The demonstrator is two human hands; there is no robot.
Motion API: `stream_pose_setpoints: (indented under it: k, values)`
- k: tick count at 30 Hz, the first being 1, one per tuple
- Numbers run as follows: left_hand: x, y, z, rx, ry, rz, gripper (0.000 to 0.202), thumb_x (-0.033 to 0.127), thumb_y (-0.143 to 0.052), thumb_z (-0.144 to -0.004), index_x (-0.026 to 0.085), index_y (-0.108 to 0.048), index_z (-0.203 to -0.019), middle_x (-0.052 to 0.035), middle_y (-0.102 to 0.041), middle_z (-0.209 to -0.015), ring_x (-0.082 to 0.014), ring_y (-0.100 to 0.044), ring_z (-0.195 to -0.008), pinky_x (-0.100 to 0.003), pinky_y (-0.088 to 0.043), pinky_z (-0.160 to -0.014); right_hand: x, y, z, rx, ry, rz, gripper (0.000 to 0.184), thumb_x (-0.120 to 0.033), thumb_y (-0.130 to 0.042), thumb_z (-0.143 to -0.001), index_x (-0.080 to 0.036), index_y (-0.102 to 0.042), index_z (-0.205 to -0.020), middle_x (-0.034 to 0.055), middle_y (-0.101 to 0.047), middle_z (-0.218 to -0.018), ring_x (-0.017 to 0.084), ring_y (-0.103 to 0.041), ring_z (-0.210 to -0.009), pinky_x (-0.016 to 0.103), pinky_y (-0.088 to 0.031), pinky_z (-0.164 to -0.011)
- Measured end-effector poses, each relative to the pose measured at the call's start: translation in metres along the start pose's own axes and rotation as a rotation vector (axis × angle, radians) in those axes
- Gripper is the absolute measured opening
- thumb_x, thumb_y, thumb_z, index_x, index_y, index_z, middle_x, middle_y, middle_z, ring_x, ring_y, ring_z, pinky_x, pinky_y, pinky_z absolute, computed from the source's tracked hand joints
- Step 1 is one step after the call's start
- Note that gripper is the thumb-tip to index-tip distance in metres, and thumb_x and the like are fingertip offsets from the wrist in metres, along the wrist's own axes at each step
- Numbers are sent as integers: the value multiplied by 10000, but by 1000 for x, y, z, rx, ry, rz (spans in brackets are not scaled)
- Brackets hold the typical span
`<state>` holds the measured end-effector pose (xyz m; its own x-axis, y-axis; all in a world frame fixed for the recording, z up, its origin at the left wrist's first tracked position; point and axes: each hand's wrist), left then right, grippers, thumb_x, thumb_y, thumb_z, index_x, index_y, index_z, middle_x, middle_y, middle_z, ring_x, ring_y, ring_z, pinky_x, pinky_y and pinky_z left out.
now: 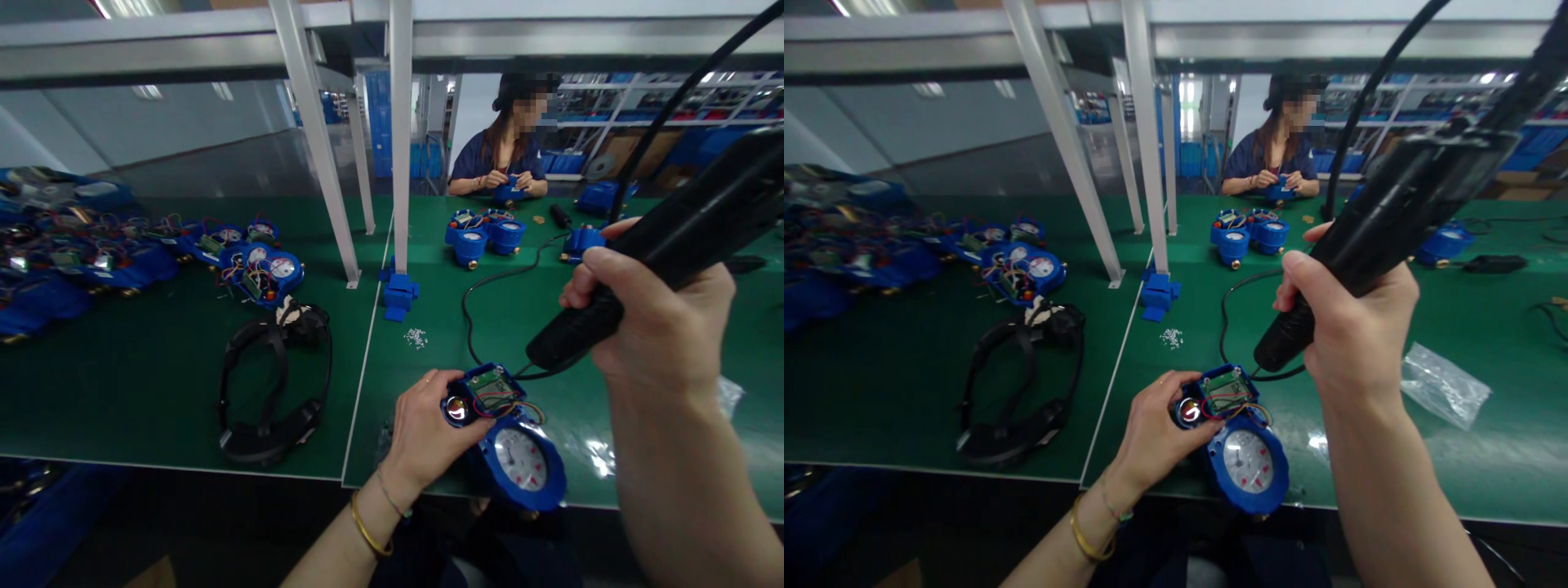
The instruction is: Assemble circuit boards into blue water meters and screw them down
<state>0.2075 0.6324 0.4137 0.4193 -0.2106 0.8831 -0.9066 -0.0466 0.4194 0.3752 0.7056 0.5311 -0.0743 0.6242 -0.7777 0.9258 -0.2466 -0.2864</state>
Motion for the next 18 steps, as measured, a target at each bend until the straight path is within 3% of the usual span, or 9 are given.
stream_pose_setpoints:
  k: [10, 14, 18]
  values:
    - [-8, -4, 4, 14, -5, 87, 425, 359, -838, -724, 234, -723, -1113, -52, -686, -937, -210, -607, -824, -305, -449, -795, 2, -5, 12, -102, 12, 51, 171, -134, -747, -670, -186, -638, -791, -54, -556, -489, 128, -485, -381, 284, -417, -419]
    - [-11, -10, 5, 72, 74, 220, 618, 354, -882, -660, 241, -690, -1237, -60, -669, -957, -225, -594, -853, -309, -476, -800, 2, -2, 15, -133, 3, 71, 180, -130, -741, -684, -195, -654, -827, -59, -568, -498, 129, -496, -394, 288, -432, -435]
    - [-15, -10, 4, -1, 121, 179, 592, 413, -873, -667, 217, -706, -1200, -80, -671, -984, -251, -611, -916, -316, -496, -800, 2, 0, 16, -125, -17, 55, 200, -123, -734, -661, -194, -655, -830, -67, -551, -478, 126, -475, -381, 284, -417, -426]
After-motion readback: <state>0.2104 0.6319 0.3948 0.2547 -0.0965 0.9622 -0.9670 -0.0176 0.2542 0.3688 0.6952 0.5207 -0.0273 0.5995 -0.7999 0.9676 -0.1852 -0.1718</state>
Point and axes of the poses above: each hand's wrist, its own z-axis away from the middle knuckle, its own y-axis out of the back of the hand, x = y × z
